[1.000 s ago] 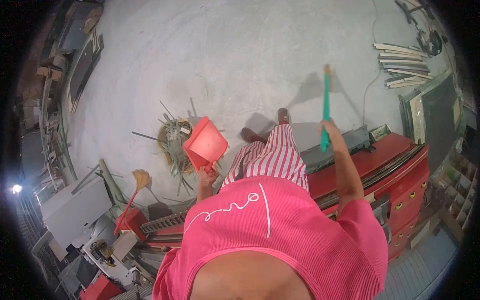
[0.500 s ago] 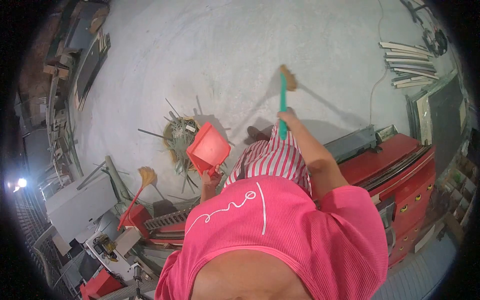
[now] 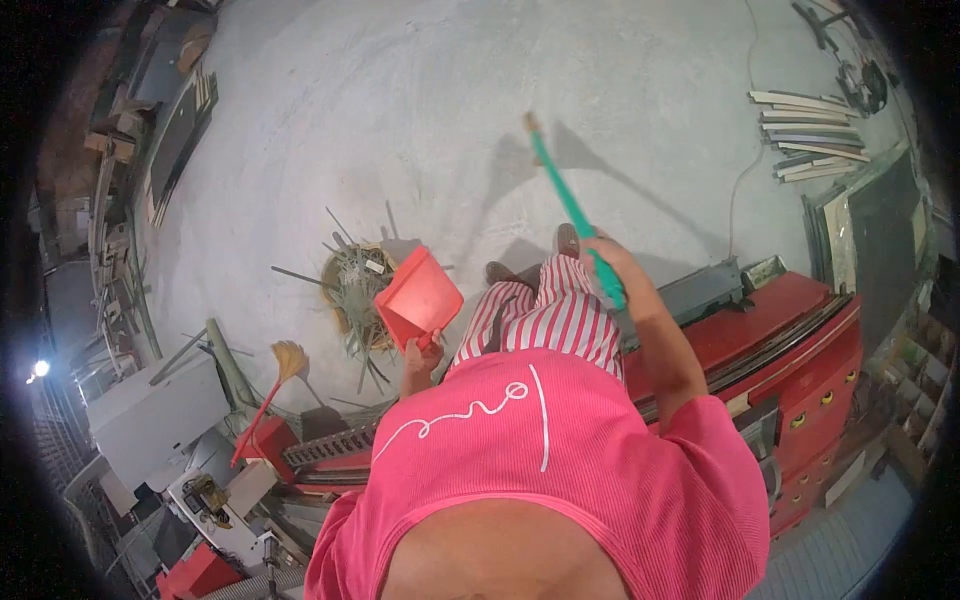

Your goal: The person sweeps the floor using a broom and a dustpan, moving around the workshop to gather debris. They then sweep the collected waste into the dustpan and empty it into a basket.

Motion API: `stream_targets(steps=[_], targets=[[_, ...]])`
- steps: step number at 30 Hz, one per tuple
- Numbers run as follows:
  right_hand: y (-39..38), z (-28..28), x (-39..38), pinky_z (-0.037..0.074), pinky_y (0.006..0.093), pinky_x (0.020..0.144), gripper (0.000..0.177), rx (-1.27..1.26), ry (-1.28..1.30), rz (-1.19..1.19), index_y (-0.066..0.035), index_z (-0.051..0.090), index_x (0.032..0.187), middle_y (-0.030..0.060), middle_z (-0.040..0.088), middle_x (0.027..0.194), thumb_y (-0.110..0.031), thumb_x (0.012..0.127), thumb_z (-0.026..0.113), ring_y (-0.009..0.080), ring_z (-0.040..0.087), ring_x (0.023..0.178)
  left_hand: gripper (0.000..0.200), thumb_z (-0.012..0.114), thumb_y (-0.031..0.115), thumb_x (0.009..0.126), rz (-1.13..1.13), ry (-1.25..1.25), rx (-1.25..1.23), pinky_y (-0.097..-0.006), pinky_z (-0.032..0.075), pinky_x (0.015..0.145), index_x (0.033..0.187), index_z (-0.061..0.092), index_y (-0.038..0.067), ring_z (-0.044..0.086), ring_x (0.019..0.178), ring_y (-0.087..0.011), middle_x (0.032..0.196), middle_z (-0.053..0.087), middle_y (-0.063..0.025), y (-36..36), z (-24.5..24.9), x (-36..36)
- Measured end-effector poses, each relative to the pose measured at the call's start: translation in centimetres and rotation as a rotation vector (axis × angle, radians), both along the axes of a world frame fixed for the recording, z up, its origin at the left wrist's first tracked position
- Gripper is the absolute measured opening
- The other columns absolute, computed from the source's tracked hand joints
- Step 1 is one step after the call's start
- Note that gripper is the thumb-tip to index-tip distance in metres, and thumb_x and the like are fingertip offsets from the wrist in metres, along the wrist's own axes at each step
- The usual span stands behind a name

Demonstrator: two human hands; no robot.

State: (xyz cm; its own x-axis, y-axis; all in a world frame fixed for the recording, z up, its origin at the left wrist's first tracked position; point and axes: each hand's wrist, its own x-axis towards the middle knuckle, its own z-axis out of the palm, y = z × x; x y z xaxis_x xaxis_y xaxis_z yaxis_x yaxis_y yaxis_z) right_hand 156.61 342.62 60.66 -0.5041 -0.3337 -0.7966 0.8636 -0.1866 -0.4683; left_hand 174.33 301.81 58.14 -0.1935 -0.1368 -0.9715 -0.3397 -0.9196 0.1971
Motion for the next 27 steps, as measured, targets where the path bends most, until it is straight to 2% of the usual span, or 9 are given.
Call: stream_targets(steps=[6,8,10,13,15,17,20,26,27], targets=[[12.5,-4.2,-0.6,0.034,0.0277,0.033,0.027,0.435,0.052,-0.248,-0.009,0.033,0.092,0.0043,0.040,0.049,-0.015,0.071,0.049,0.0147,0.040,0.038,0.039,0.029,0.027,0.074,0.022,0.043,0.029,-0.0288,0.040,0.050,0.099,0.041,0.000,0.049,0.054,-0.0181,0.081,0.055,-0.0159,1.6,-1.3,-1.7],[14.8,-2.4,-2.7,0.035,0.0279,0.033,0.018,0.509,-0.026,-0.387,-0.006,0.037,0.082,0.0042,0.039,0.046,-0.015,0.071,0.047,0.0156,0.041,0.037,0.039,0.029,0.027,0.074,0.003,0.074,0.008,-0.0287,0.040,0.050,0.100,0.041,0.000,0.049,0.054,-0.0180,0.082,0.055,-0.0155,2.3,-0.6,-2.4],[21.7,-8.9,-4.8,0.036,0.0277,0.034,0.012,0.224,-0.185,-0.295,-0.006,0.040,0.071,0.0041,0.041,0.046,-0.017,0.071,0.047,0.0154,0.041,0.037,0.040,0.027,0.027,0.074,-0.014,0.121,-0.011,-0.0279,0.040,0.049,0.100,0.041,0.000,0.049,0.054,-0.0172,0.083,0.055,-0.0142,3.7,1.3,-3.8],[23.3,-10.9,-8.3,0.037,0.0282,0.038,0.016,0.299,-0.264,-0.465,-0.007,0.044,0.061,0.0062,0.047,0.052,-0.019,0.071,0.045,0.0169,0.044,0.041,0.041,0.026,0.027,0.074,0.047,0.165,0.065,-0.0279,0.040,0.049,0.100,0.041,0.001,0.049,0.055,-0.0168,0.083,0.056,-0.0133,4.3,1.2,-3.7],[21.4,-9.7,-10.0,0.037,0.0278,0.034,0.016,0.262,-0.334,-0.568,-0.010,0.040,0.062,0.0025,0.043,0.048,-0.021,0.072,0.047,0.0144,0.043,0.038,0.041,0.025,0.026,0.074,0.034,0.151,0.011,-0.0279,0.040,0.049,0.101,0.041,0.001,0.049,0.055,-0.0167,0.083,0.056,-0.0130,5.5,2.2,-3.9],[18.6,-11.3,-10.7,0.037,0.0287,0.034,0.016,0.457,-0.207,-0.279,-0.011,0.041,0.062,0.0020,0.042,0.048,-0.023,0.072,0.047,0.0147,0.044,0.040,0.041,0.024,0.026,0.074,0.033,0.143,-0.040,-0.0279,0.041,0.048,0.101,0.041,0.001,0.049,0.055,-0.0165,0.083,0.056,-0.0128,6.5,2.6,-3.7],[10.7,-12.1,-10.5,0.037,0.0317,0.035,0.017,0.268,-0.062,-0.105,-0.011,0.044,0.066,0.0039,0.046,0.050,-0.026,0.073,0.046,0.0160,0.045,0.041,0.041,0.025,0.025,0.073,0.040,0.231,-0.060,-0.0275,0.041,0.049,0.101,0.041,0.000,0.050,0.056,-0.0167,0.082,0.055,-0.0130,7.5,1.4,-1.9],[-2.7,-7.4,-11.4,0.039,0.0278,0.034,0.016,0.111,0.015,0.105,-0.005,0.039,0.076,0.0065,0.043,0.049,-0.016,0.070,0.048,0.0148,0.041,0.036,0.036,0.026,0.022,0.072,0.180,0.040,0.109,-0.0272,0.041,0.047,0.093,0.045,0.000,0.051,0.056,-0.0168,0.072,0.055,-0.0126,8.7,-0.1,-0.3],[-3.5,-7.2,-12.1,0.039,0.0257,0.035,0.016,-0.096,-0.014,0.193,-0.005,0.038,0.078,0.0059,0.043,0.051,-0.014,0.070,0.048,0.0125,0.041,0.037,0.036,0.026,0.022,0.072,0.176,0.038,0.109,-0.0272,0.041,0.047,0.093,0.045,0.000,0.051,0.056,-0.0168,0.072,0.055,-0.0126,9.0,0.1,-0.9]])
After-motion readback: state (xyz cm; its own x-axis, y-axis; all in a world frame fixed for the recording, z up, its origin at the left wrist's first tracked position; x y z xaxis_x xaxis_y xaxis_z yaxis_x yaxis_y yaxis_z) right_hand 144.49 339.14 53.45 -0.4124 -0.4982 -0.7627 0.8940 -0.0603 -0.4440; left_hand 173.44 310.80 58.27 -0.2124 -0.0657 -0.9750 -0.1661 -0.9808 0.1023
